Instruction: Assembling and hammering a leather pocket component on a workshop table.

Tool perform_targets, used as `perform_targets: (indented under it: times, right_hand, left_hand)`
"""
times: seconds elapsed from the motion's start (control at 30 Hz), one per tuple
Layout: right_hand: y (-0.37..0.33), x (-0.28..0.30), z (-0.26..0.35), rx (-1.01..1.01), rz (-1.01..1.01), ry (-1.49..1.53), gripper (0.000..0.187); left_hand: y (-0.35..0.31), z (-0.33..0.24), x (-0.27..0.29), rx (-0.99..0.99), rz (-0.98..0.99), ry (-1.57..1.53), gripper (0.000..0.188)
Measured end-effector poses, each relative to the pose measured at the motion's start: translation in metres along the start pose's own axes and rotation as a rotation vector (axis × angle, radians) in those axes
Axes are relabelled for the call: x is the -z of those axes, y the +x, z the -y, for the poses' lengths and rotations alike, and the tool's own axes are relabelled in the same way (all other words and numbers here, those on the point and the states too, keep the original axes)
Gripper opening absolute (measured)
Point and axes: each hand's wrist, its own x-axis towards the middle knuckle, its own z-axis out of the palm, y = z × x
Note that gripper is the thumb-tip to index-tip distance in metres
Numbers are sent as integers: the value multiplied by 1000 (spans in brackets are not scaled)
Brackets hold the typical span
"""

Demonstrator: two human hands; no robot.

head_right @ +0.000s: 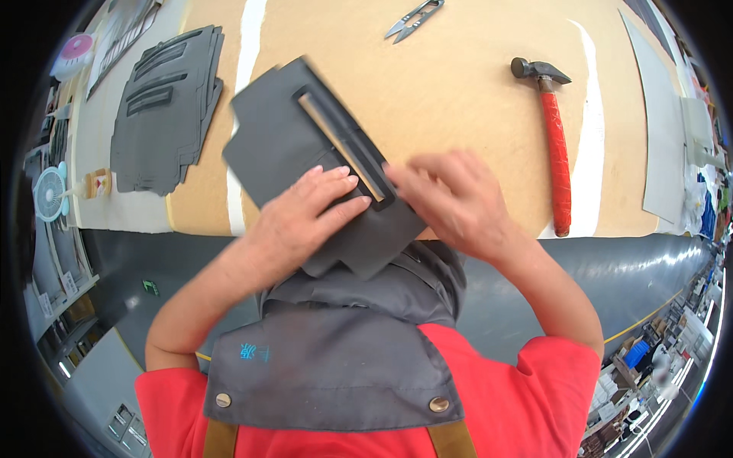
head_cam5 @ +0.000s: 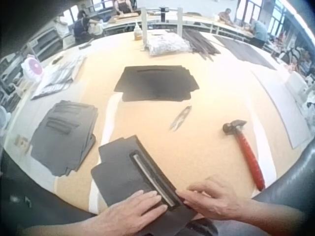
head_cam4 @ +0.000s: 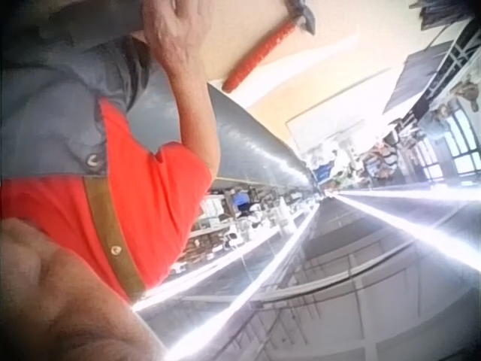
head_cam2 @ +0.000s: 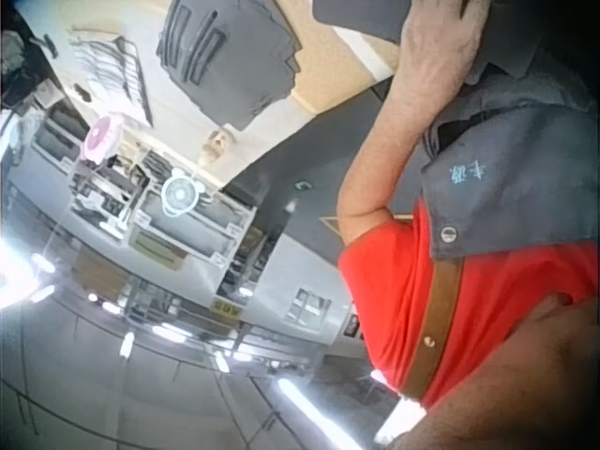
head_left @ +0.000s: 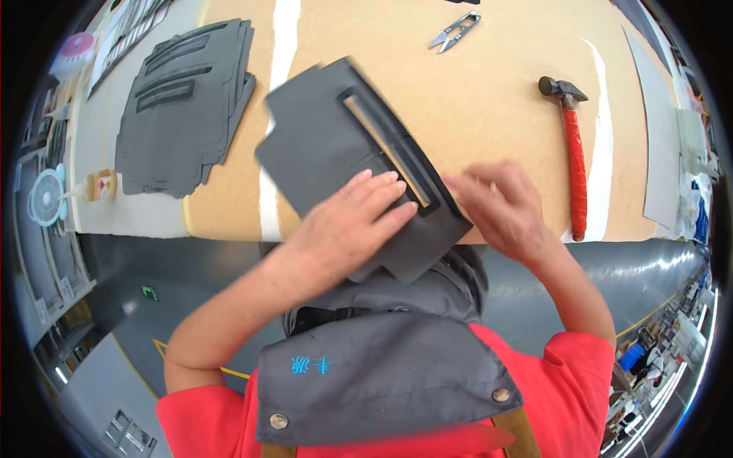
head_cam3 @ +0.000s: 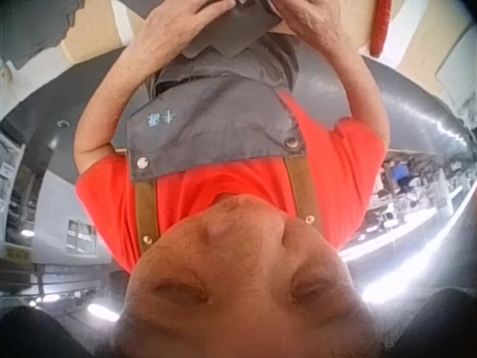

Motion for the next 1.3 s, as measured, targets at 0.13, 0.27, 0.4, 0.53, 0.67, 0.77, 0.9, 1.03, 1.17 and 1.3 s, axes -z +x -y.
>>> perform_targets:
  times: [0.13, 0.27, 0.4, 0.53, 0.67, 0.77, 0.9, 1.03, 1.17, 1.3]
  right_hand:
    - [70, -33, -3, 84, -163, 14, 27]
    - [82, -70, -23, 107, -63, -58, 16]
    - [67, -56, -9, 9, -19, -132, 16]
    - [37, -38, 14, -229, -63, -231, 27]
    - [36, -33, 23, -325, -117, -118, 25]
    - [54, -36, 24, -304, -133, -11, 22]
    - [73, -47, 23, -313, -145, 75, 19]
    - [87, -61, 18, -380, -129, 135, 17]
    - [95, -70, 21, -377, -116, 167, 17]
    - [100, -76, 18, -352, -98, 156, 17]
  left_hand:
    - [-10, 13, 44, 34, 18, -102, 54]
    - [-21, -42, 92, 123, -387, -500, 31]
    - [-52, -117, 101, 16, -814, -1557, 20]
    - [-21, -188, 119, 168, -1424, -1851, 38]
    - [-22, -150, 122, 137, -948, -1976, 28]
    - [-33, -159, 108, -21, -1052, -2013, 30]
    - [-44, -102, 96, 114, -825, -1661, 17]
    - [-33, 22, 49, 176, -499, -209, 37]
    - [-13, 66, 19, 129, -465, 153, 41]
    - [-18, 66, 7, 172, -349, 210, 47]
